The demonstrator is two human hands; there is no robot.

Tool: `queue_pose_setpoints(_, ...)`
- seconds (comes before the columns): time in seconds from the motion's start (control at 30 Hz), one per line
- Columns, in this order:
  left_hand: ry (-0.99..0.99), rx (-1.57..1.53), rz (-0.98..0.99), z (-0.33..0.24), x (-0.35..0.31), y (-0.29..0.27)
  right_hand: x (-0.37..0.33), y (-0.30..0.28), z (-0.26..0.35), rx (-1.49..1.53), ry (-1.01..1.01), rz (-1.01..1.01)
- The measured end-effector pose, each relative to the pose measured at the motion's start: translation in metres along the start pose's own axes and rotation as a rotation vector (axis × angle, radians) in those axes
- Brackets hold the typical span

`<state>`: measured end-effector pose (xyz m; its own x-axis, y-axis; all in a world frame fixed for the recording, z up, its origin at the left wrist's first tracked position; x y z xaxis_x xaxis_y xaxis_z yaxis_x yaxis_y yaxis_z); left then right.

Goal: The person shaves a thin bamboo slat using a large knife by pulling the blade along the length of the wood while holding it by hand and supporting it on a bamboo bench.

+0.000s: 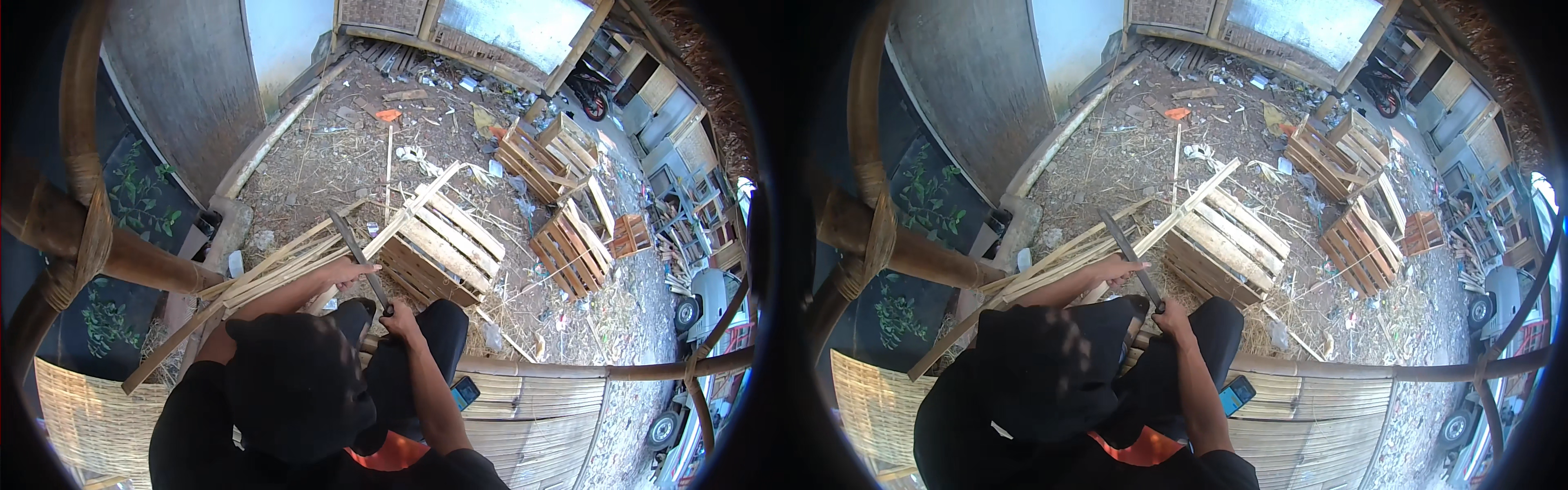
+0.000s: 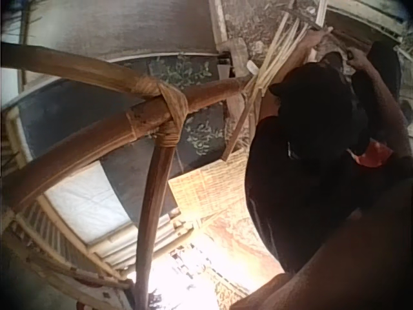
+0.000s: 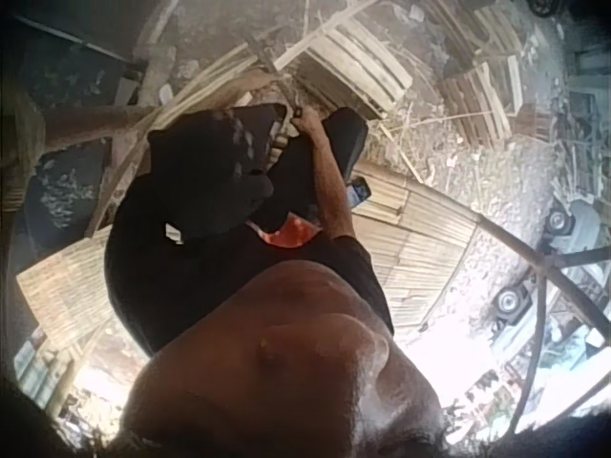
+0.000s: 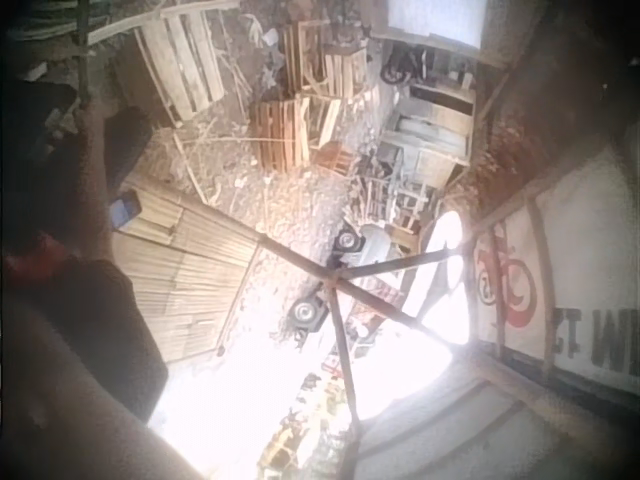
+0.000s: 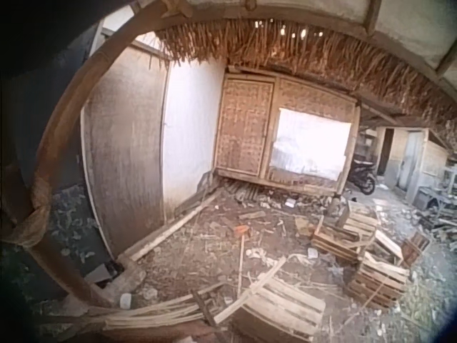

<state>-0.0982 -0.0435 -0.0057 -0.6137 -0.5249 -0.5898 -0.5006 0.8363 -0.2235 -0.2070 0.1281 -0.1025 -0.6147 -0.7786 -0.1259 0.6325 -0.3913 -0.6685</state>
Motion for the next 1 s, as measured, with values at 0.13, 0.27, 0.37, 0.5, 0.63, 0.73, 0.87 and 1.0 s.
queue_pose_setpoints(0.13, -0.095, -0.033, -0.094, 0.025, 0.036, -0.004, 0.005, 0.010, 0.011, -0.042, 0.007, 0.054)
queue_pose_setpoints(0.27, -0.148, -0.139, -0.074, 0.049, 0.072, -0.006, 0.011, 0.013, 0.019, -0.065, 0.035, 0.026)
queue_pose_setpoints(0.37, -0.181, -0.193, -0.014, 0.045, 0.075, -0.007, 0.017, 0.008, 0.015, -0.059, 0.064, -0.045)
queue_pose_setpoints(0.5, -0.143, -0.188, -0.059, 0.012, 0.054, -0.019, 0.032, -0.010, 0.024, -0.153, 0.066, -0.207)
queue_pose_setpoints(0.63, -0.141, -0.248, -0.053, -0.011, 0.042, -0.025, 0.055, -0.025, 0.032, -0.054, 0.021, -0.297)
queue_pose_setpoints(0.73, 0.006, -0.229, -0.012, -0.050, 0.009, -0.021, 0.058, -0.043, 0.029, -0.107, 0.056, -0.327)
queue_pose_setpoints(0.87, 0.117, -0.181, -0.035, -0.063, -0.007, -0.022, 0.067, -0.054, 0.037, -0.108, -0.053, -0.339)
queue_pose_setpoints(1.0, 0.165, -0.105, -0.081, -0.051, -0.013, -0.014, 0.067, -0.057, 0.056, -0.111, -0.073, -0.255)
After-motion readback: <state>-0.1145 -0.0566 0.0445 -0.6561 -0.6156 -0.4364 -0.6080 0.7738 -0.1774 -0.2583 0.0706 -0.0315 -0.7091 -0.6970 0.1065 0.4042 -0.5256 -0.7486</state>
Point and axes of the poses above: each hand's wrist, its own x-axis towards the middle knuckle, its own y-axis out of the palm, z = x × y, the point moved 5 cm from there along x, towards the middle knuckle, and after that the axes turned 14 degrees about -z, right-handed, at the moved point
